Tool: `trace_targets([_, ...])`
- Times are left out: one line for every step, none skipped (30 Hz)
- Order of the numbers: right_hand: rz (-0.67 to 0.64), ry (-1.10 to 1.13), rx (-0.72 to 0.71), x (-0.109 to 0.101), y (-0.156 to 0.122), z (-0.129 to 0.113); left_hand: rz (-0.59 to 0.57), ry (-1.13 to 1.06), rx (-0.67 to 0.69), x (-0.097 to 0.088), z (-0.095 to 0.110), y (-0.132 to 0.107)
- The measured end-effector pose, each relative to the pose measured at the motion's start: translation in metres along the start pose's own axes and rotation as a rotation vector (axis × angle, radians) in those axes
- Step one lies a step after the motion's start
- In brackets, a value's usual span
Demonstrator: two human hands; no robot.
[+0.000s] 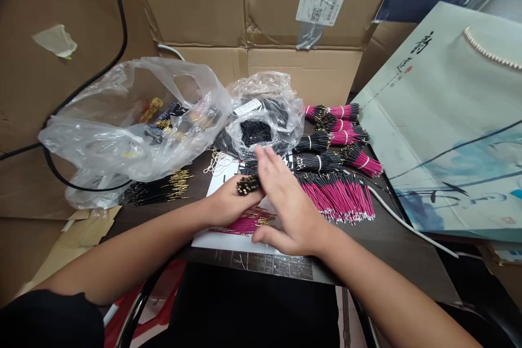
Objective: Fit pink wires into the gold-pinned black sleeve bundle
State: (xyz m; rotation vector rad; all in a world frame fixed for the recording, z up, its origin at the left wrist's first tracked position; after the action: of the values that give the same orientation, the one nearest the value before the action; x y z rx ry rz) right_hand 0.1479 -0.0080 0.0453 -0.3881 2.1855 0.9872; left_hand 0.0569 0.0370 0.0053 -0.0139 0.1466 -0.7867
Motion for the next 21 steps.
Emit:
trace_targets([0.123,0.019,0.056,-0.01,-0.002,-0.001,-0.014,-0.056,0.025,0.001,0.005,-0.001])
trace_targets([0.26,0.038,0.138,-0.02,-0.006,-0.001,-0.032,-0.083,0.065,0.002,0.011,-0.003])
trace_targets([0.416,0.052,0.23,-0.029,-0.012,-0.001,-0.023,-0.095,0.125,0.001,0.018,-0.004])
trace_targets([0.512,0.07,0.317,-0.032,-0.019,-0.003,0.003,-0.115,0.192,-0.001,0.026,-0.006])
trace_targets([0.497,0.099,0.389,-0.027,-0.023,-0.006,0.033,-0.152,0.249,-0.003,0.031,-0.007])
trace_targets([0.422,0.127,0.446,-0.016,-0.024,-0.008,0.045,-0.202,0.282,-0.004,0.034,-0.009])
trace_targets([0.358,0.153,0.495,-0.005,-0.025,-0.011,0.035,-0.254,0.287,-0.003,0.035,-0.009])
trace_targets([0.309,0.18,0.531,0.005,-0.025,-0.013,0.003,-0.297,0.276,-0.001,0.035,-0.009])
trace_targets([0.268,0.215,0.556,0.015,-0.025,-0.014,-0.038,-0.325,0.259,0.003,0.034,-0.01])
trace_targets([0.26,0.242,0.561,0.021,-0.023,-0.015,-0.079,-0.335,0.245,0.006,0.033,-0.01])
trace_targets([0.259,0.269,0.557,0.026,-0.021,-0.016,-0.106,-0.327,0.246,0.008,0.033,-0.011])
trace_targets([0.253,0.297,0.545,0.03,-0.018,-0.017,-0.119,-0.306,0.255,0.009,0.033,-0.011])
trace_targets([0.244,0.324,0.529,0.033,-0.015,-0.018,-0.123,-0.275,0.267,0.009,0.034,-0.011])
trace_targets([0.232,0.349,0.515,0.035,-0.012,-0.018,-0.123,-0.239,0.275,0.009,0.034,-0.012])
trace_targets([0.216,0.375,0.505,0.038,-0.009,-0.019,-0.121,-0.201,0.275,0.008,0.034,-0.011])
trace_targets([0.206,0.399,0.502,0.039,-0.008,-0.02,-0.117,-0.167,0.273,0.007,0.033,-0.011])
trace_targets([0.205,0.418,0.508,0.04,-0.007,-0.02,-0.113,-0.138,0.272,0.007,0.033,-0.011])
trace_targets([0.208,0.434,0.52,0.041,-0.008,-0.021,-0.106,-0.114,0.277,0.006,0.032,-0.01])
trace_targets([0.211,0.449,0.532,0.043,-0.009,-0.021,-0.096,-0.098,0.291,0.006,0.032,-0.01])
trace_targets([0.217,0.461,0.543,0.044,-0.011,-0.021,-0.089,-0.089,0.306,0.006,0.033,-0.011])
trace_targets([0.229,0.477,0.552,0.045,-0.013,-0.02,-0.083,-0.091,0.306,0.006,0.032,-0.011])
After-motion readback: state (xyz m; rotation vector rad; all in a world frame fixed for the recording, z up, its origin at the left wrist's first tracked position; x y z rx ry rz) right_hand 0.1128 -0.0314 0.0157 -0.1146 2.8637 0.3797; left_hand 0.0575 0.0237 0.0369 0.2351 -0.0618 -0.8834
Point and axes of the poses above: each hand's wrist, its own y-axis towards the middle knuckle, its own x-axis out of the palm, z = x × y, the point moved 7 cm from there along y, towards the middle knuckle
